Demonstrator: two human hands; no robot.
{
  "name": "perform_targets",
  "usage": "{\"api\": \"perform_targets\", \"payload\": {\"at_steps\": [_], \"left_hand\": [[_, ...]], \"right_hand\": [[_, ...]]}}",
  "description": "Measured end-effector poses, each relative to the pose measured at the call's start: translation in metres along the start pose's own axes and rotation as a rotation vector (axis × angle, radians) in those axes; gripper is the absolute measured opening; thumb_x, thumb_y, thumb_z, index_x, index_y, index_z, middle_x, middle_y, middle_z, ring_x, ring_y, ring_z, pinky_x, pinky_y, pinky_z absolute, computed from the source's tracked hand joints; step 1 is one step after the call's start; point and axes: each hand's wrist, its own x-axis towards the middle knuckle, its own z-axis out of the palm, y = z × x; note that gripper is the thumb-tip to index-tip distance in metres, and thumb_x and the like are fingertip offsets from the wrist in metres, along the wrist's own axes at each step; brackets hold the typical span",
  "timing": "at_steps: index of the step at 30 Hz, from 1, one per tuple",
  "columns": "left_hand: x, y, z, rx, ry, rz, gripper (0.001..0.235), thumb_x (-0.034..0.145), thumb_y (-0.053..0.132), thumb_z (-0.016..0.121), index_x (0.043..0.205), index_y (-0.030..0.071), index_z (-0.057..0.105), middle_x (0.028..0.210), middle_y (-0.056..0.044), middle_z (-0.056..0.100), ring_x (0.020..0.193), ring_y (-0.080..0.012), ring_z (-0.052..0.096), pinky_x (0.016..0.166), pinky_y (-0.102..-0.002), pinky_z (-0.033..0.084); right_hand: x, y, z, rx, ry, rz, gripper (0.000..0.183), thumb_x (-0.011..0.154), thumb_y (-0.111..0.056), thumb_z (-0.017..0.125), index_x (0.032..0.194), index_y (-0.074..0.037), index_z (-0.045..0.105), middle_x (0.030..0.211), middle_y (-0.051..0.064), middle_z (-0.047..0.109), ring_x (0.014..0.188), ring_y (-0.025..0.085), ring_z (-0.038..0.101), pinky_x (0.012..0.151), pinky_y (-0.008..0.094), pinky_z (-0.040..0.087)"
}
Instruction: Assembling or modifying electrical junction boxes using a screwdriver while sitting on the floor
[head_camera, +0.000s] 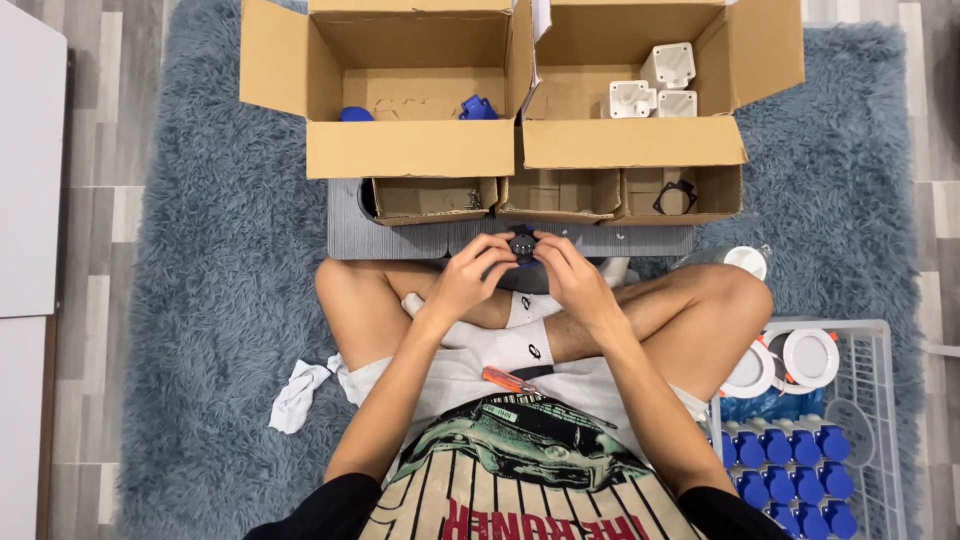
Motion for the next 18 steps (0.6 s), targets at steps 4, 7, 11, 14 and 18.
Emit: {"api": "perform_targets", "payload": {"at_steps": [4, 7, 11, 14, 18], "left_hand": [[-0.003, 0.000, 0.003, 0.000, 0.018, 0.001, 0.002, 0.101, 0.002, 0.077, 0.100, 0.004, 0.077, 0.105, -0.008, 0.073, 0.116, -0.0342, 0.078, 0.099, -0.041, 0.065], [-0.001, 0.002, 0.003, 0.012, 0.011, 0.000, 0.003, 0.100, 0.001, 0.077, 0.100, 0.004, 0.076, 0.107, -0.007, 0.072, 0.117, -0.0332, 0.078, 0.099, -0.040, 0.065], [-0.002, 0.002, 0.002, 0.025, 0.007, -0.005, 0.003, 0.101, 0.002, 0.076, 0.102, 0.004, 0.076, 0.110, -0.008, 0.072, 0.117, -0.0343, 0.078, 0.098, -0.041, 0.066], [-0.004, 0.001, 0.004, 0.038, 0.005, -0.005, 0.003, 0.101, 0.003, 0.076, 0.103, 0.005, 0.076, 0.112, -0.008, 0.071, 0.119, -0.0340, 0.077, 0.099, -0.041, 0.066], [-0.002, 0.005, 0.003, 0.064, -0.001, 0.049, 0.009, 0.102, 0.011, 0.079, 0.105, 0.005, 0.074, 0.122, -0.012, 0.068, 0.129, -0.0396, 0.071, 0.106, -0.047, 0.063]], "right_hand": [[-0.017, 0.005, 0.012, 0.017, -0.005, 0.021, 0.007, 0.107, 0.003, 0.067, 0.112, 0.001, 0.071, 0.111, 0.013, 0.072, 0.108, 0.034, 0.079, 0.092, 0.038, 0.066], [-0.018, 0.004, 0.015, 0.053, 0.005, 0.056, 0.005, 0.109, 0.002, 0.064, 0.111, 0.002, 0.069, 0.111, 0.012, 0.070, 0.110, 0.034, 0.078, 0.093, 0.038, 0.065], [-0.024, 0.005, 0.020, 0.058, 0.013, 0.092, 0.004, 0.110, 0.000, 0.063, 0.110, 0.002, 0.067, 0.115, 0.012, 0.069, 0.114, 0.033, 0.078, 0.095, 0.038, 0.064], [-0.027, 0.008, 0.021, 0.063, 0.013, 0.087, 0.004, 0.110, -0.001, 0.063, 0.110, 0.001, 0.066, 0.115, 0.012, 0.069, 0.116, 0.033, 0.078, 0.096, 0.038, 0.064], [-0.028, 0.010, 0.019, 0.035, 0.019, 0.052, 0.003, 0.109, 0.000, 0.065, 0.110, 0.001, 0.068, 0.117, 0.011, 0.069, 0.116, 0.032, 0.078, 0.098, 0.036, 0.064]]}}
